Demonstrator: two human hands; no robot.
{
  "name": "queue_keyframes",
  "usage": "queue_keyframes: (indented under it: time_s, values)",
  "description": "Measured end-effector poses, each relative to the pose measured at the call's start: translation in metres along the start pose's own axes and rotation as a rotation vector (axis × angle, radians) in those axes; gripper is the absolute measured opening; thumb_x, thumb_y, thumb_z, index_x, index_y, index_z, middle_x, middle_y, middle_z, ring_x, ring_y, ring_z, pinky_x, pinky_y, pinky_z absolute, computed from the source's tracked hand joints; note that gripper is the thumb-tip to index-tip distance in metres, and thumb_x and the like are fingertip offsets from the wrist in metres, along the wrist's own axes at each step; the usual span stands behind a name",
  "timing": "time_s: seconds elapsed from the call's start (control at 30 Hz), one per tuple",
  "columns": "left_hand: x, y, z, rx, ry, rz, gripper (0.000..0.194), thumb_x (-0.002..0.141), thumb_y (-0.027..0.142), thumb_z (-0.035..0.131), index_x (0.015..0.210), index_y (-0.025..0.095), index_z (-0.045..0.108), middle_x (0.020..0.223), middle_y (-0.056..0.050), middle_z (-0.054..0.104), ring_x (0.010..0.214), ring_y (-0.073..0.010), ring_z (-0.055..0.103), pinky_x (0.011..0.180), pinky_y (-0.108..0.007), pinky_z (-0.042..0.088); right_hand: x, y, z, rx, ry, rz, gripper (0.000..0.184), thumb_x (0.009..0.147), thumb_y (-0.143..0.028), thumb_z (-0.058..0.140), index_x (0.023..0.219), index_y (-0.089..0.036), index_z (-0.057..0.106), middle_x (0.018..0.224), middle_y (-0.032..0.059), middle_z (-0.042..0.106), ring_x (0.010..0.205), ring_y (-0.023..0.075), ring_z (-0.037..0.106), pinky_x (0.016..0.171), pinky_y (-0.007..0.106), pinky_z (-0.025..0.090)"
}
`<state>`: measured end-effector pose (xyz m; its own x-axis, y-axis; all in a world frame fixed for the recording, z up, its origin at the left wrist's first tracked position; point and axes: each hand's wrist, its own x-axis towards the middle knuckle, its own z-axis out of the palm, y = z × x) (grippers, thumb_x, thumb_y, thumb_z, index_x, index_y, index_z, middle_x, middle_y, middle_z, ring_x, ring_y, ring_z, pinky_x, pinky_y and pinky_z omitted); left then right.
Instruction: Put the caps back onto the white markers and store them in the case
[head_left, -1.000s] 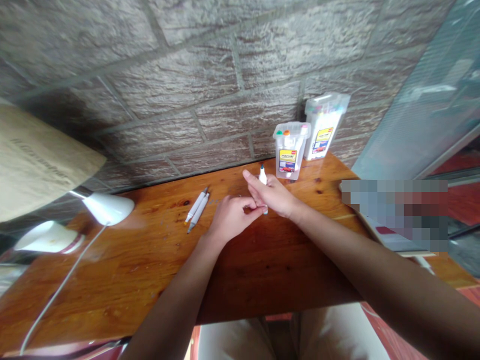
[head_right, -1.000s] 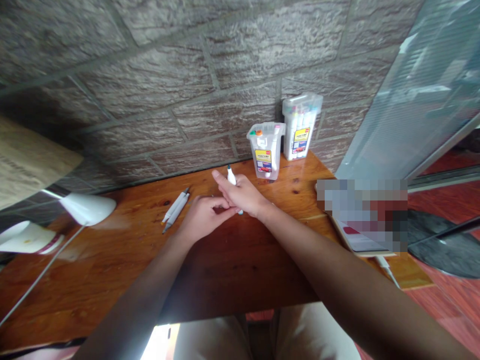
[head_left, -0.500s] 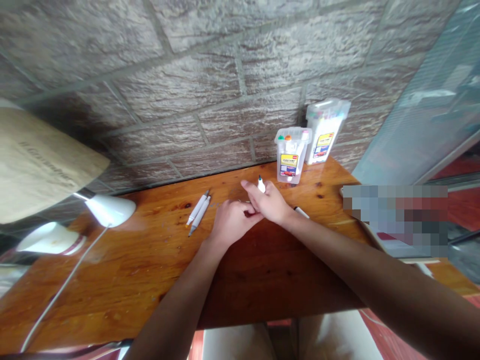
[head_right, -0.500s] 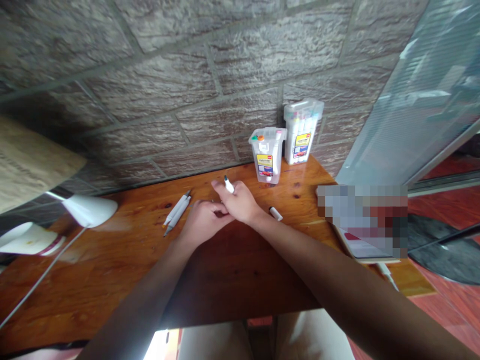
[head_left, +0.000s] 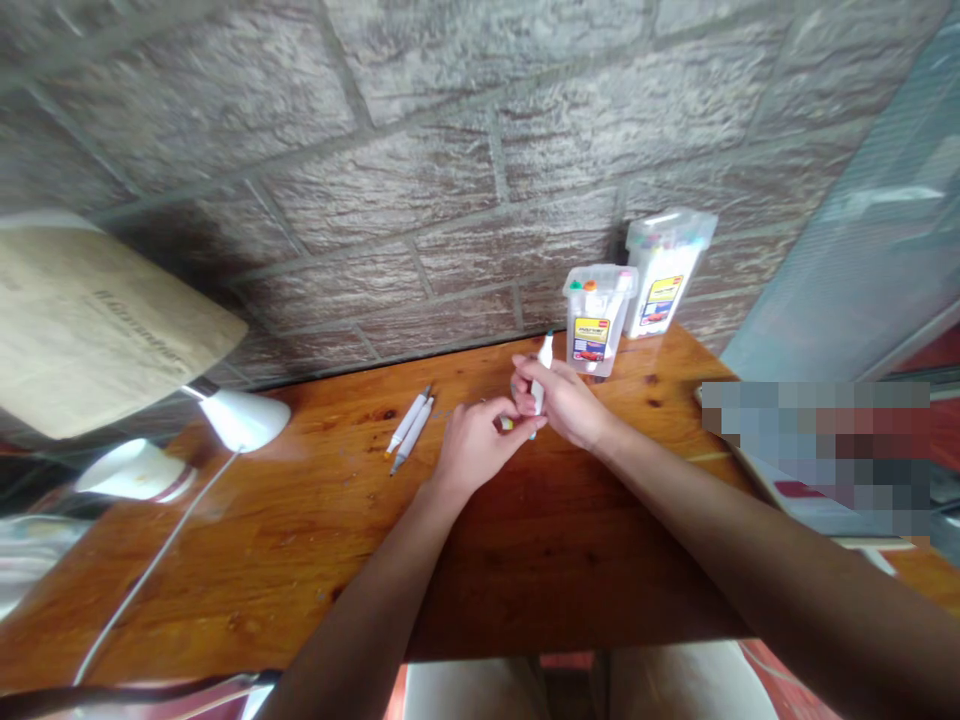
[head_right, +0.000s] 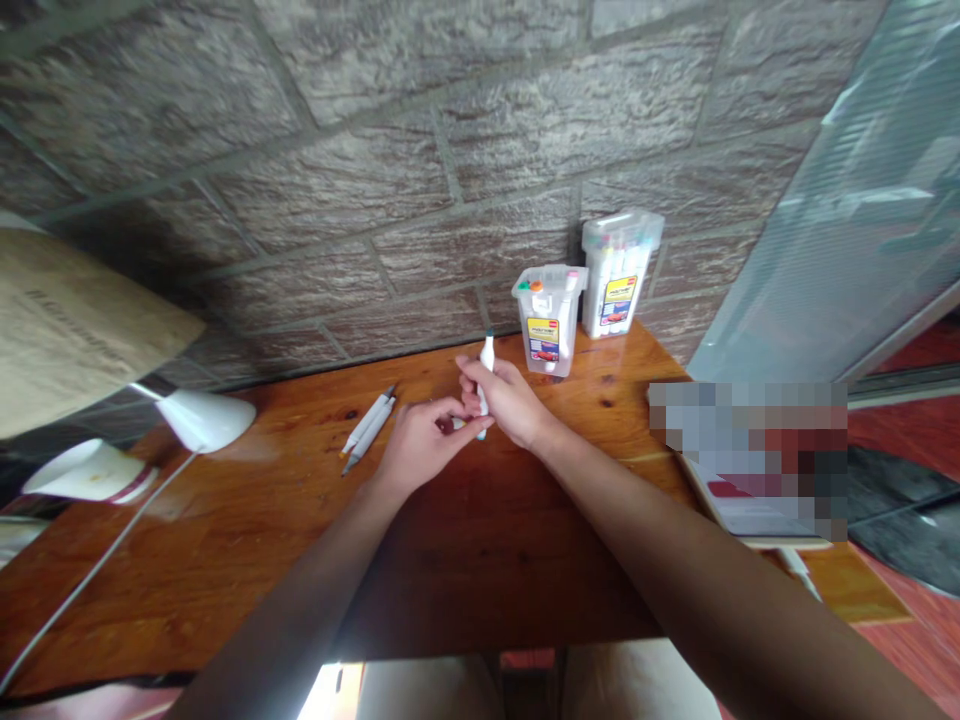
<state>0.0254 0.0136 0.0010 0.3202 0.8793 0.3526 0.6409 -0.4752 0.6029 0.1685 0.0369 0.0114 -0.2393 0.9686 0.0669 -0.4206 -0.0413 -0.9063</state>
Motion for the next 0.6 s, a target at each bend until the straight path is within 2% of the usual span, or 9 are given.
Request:
queue_keyframes:
  time_s: [0.1, 0.17, 0.27, 0.33, 0.47, 0.53, 0.6]
  values:
    - [0.001, 0.000, 0.000, -0.054, 0.027, -0.015, 0.022, 0.085, 0.042, 0.068, 0.085, 0.020, 0.072, 0.084, -0.002, 0.077, 0.063, -0.0128, 0.064, 0.063, -0.024, 0.044, 0.001, -0.002, 0.002, -0.040, 0.040, -0.050, 0.044, 0.075, -0.059, 0.072, 0.080, -0.016, 0.064, 0.076, 0.0032, 0.065, 0.066, 0.0125, 0.059, 0.059, 0.024, 0.046]
    - [0.001, 0.001, -0.001, -0.029, 0.008, -0.007, 0.019, 0.089, 0.039, 0.063, 0.090, 0.021, 0.070, 0.084, -0.002, 0.077, 0.064, -0.0137, 0.066, 0.064, -0.024, 0.045, 0.003, -0.001, 0.001, -0.201, 0.069, -0.114, 0.046, 0.080, -0.062, 0.066, 0.090, -0.018, 0.066, 0.095, 0.0063, 0.069, 0.086, 0.0161, 0.064, 0.073, 0.027, 0.051]
    - [0.002, 0.002, -0.002, -0.023, 0.034, -0.005, 0.017, 0.093, 0.033, 0.055, 0.093, 0.021, 0.068, 0.082, -0.002, 0.076, 0.067, -0.0150, 0.068, 0.065, -0.024, 0.046, 0.005, 0.001, -0.009, -0.525, 0.026, -0.232, 0.042, 0.088, -0.060, 0.058, 0.097, -0.020, 0.065, 0.100, 0.0054, 0.069, 0.090, 0.0170, 0.064, 0.079, 0.029, 0.051]
    - [0.004, 0.000, -0.005, -0.082, 0.126, -0.035, 0.019, 0.095, 0.035, 0.052, 0.092, 0.021, 0.065, 0.083, -0.003, 0.076, 0.071, -0.0159, 0.069, 0.066, -0.024, 0.048, 0.006, 0.001, -0.019, -0.716, 0.021, -0.340, 0.037, 0.092, -0.054, 0.055, 0.102, -0.020, 0.065, 0.101, 0.0066, 0.069, 0.090, 0.0184, 0.064, 0.081, 0.032, 0.052]
    - [0.008, -0.007, -0.009, -0.274, 0.316, -0.102, 0.017, 0.096, 0.037, 0.050, 0.102, 0.022, 0.055, 0.088, -0.004, 0.077, 0.082, -0.0171, 0.072, 0.074, -0.025, 0.051, 0.009, 0.001, -0.036, -1.247, 0.106, -0.615, 0.030, 0.097, -0.034, 0.050, 0.111, -0.015, 0.069, 0.110, 0.0130, 0.070, 0.106, 0.0260, 0.060, 0.100, 0.043, 0.045]
    - [0.009, -0.010, -0.009, -0.352, 0.359, -0.112, 0.014, 0.095, 0.032, 0.050, 0.104, 0.021, 0.051, 0.088, -0.004, 0.076, 0.083, -0.0166, 0.072, 0.075, -0.025, 0.052, 0.010, 0.004, -0.040, -1.407, 0.079, -0.659, 0.033, 0.097, -0.028, 0.049, 0.118, -0.014, 0.069, 0.118, 0.0145, 0.069, 0.112, 0.0283, 0.057, 0.103, 0.046, 0.043]
    - [0.010, -0.013, -0.008, -0.369, 0.377, -0.104, 0.009, 0.093, 0.028, 0.051, 0.099, 0.021, 0.051, 0.090, -0.004, 0.076, 0.084, -0.0161, 0.071, 0.076, -0.025, 0.052, 0.012, 0.009, -0.040, -1.496, 0.028, -0.630, 0.033, 0.095, -0.026, 0.051, 0.122, -0.015, 0.068, 0.124, 0.0138, 0.067, 0.116, 0.0297, 0.056, 0.103, 0.047, 0.043]
